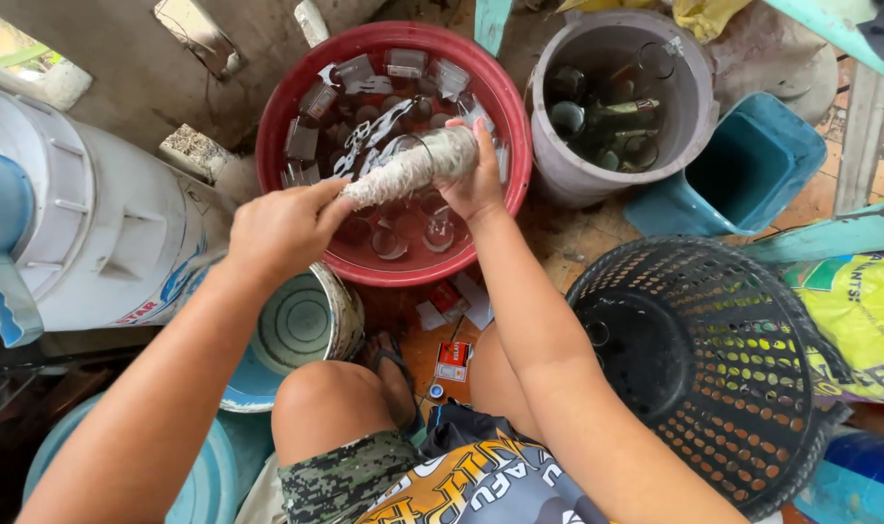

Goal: Cleaning glass jars by scrubbing them in a basin of water and placing them in a basket.

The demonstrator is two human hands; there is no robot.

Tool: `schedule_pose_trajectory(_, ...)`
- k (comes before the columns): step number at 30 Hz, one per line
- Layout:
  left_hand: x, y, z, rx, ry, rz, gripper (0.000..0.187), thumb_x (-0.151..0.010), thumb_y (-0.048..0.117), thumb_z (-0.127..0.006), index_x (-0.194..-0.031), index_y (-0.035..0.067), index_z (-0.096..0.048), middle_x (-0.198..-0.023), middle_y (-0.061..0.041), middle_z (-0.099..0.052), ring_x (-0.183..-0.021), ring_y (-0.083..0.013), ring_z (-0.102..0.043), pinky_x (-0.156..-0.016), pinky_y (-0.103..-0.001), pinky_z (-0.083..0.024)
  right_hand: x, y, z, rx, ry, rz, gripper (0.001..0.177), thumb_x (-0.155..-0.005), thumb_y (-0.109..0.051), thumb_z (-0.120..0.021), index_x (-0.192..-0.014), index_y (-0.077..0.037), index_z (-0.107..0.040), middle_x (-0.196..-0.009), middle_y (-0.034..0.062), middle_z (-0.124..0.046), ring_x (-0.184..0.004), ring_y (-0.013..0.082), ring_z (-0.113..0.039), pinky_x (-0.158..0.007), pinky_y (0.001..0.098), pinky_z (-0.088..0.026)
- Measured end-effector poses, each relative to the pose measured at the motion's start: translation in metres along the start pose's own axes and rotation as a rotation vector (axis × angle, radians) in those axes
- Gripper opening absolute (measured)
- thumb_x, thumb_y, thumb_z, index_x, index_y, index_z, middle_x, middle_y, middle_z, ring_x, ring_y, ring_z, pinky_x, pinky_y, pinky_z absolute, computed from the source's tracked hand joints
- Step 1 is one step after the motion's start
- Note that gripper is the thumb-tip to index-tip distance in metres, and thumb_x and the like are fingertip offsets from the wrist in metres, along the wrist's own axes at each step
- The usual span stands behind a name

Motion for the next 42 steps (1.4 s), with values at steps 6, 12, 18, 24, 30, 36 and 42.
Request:
schedule_pose_trajectory(6, 0.007, 0.013, 0.043, -0.331, 0.168, -0.263, 0.033, -0.101, 0.037, -0.059, -0.13, 0.047, -0.069, -0.088, 0.001, -0.068, -0.089, -0.0251, -0.068, -0.077, -0.044, -0.061, 0.013, -0.008, -0.014, 0.218, -0.136, -0.012, 0.044, -0.094, -0.056, -0.062, -0.107, -0.014, -0.069, -0.085, 0.0147, -0.074, -0.078, 0.0238, -0.075, -0.066, 0.0344, -0.063)
schedule_pose_trajectory(12, -0.006, -0.006, -0.002, -0.689, 0.736, -0.414, 0.04, -0.094, 0.026, -0.063, -0.113, 0.061, -0.067, -0.084, 0.004, -0.048, -0.075, -0.0177, -0.058, -0.05, -0.032, -0.053, 0.002, 0.002, 0.005, 0.295, 0.169, 0.023, 0.056, -0.085, -0.06, -0.074, -0.115, -0.014, -0.067, -0.098, 0.0107, -0.064, -0.083, 0.0293, -0.073, -0.07, 0.0533, -0.068)
schedule_pose_trajectory(18, 0.009, -0.044, -0.029, -0.392, 0.475, -0.185, 0.058, -0.102, 0.028, -0.063, -0.145, 0.063, -0.049, -0.089, 0.0, -0.044, -0.078, -0.0234, -0.056, -0.048, -0.042, -0.056, 0.008, 0.002, -0.003, 0.168, 0.267, -0.013, 0.058, -0.081, -0.062, -0.075, -0.111, -0.013, -0.067, -0.097, 0.0119, -0.064, -0.082, 0.0333, -0.072, -0.072, 0.0572, -0.067)
schedule_pose_trajectory(24, 0.031, -0.06, -0.01, -0.158, 0.199, 0.066, 0.053, -0.101, 0.025, -0.059, -0.147, 0.053, -0.059, -0.092, -0.011, -0.052, -0.082, -0.0401, -0.062, -0.058, -0.057, -0.049, 0.021, -0.007, -0.012, 0.132, 0.361, -0.079, 0.058, -0.079, -0.055, -0.068, -0.105, -0.004, -0.055, -0.093, 0.0112, -0.056, -0.079, 0.031, -0.072, -0.064, 0.0402, -0.064)
schedule_pose_trajectory(30, 0.018, -0.07, -0.016, 1.007, 0.592, 0.308, 0.051, -0.099, -0.001, -0.06, -0.146, 0.017, -0.053, -0.142, -0.015, -0.054, -0.131, -0.0307, -0.056, -0.109, -0.042, -0.054, -0.043, -0.017, 0.082, 0.141, 0.287, 0.006, 0.03, -0.076, -0.018, -0.086, -0.096, -0.016, -0.063, -0.077, 0.0035, -0.061, -0.076, 0.0279, -0.072, -0.071, 0.0423, -0.061)
schedule_pose_trajectory(36, -0.041, -0.057, -0.156, 1.593, 0.676, 0.325, 0.059, -0.101, 0.005, -0.062, -0.155, 0.026, -0.052, -0.079, 0.006, -0.039, -0.058, -0.0073, -0.034, -0.045, -0.023, -0.031, -0.054, 0.034, 0.116, 0.698, 0.56, 0.036, 0.06, -0.072, -0.011, -0.088, -0.125, -0.015, -0.06, -0.112, 0.008, -0.066, -0.074, 0.0171, -0.068, -0.044, 0.0244, -0.053)
schedule_pose_trajectory(42, -0.067, -0.063, -0.176, 1.576, 0.489, 0.506, 0.052, -0.104, 0.005, -0.058, -0.151, 0.026, -0.053, -0.082, -0.007, -0.061, -0.055, -0.0097, -0.05, -0.038, -0.02, -0.041, -0.125, 0.049, 0.271, 1.291, 0.539, 0.166, 0.079, -0.059, -0.041, -0.11, -0.122, -0.016, -0.069, -0.109, 0.0167, -0.069, -0.088, 0.0307, -0.076, -0.055, 0.0398, -0.068)
Point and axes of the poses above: each hand's wrist, its own x-axis away from the middle knuckle, its own z-axis out of the back of the hand, y = z × x, the point moved 4 cm from there along -x, towards the middle knuckle
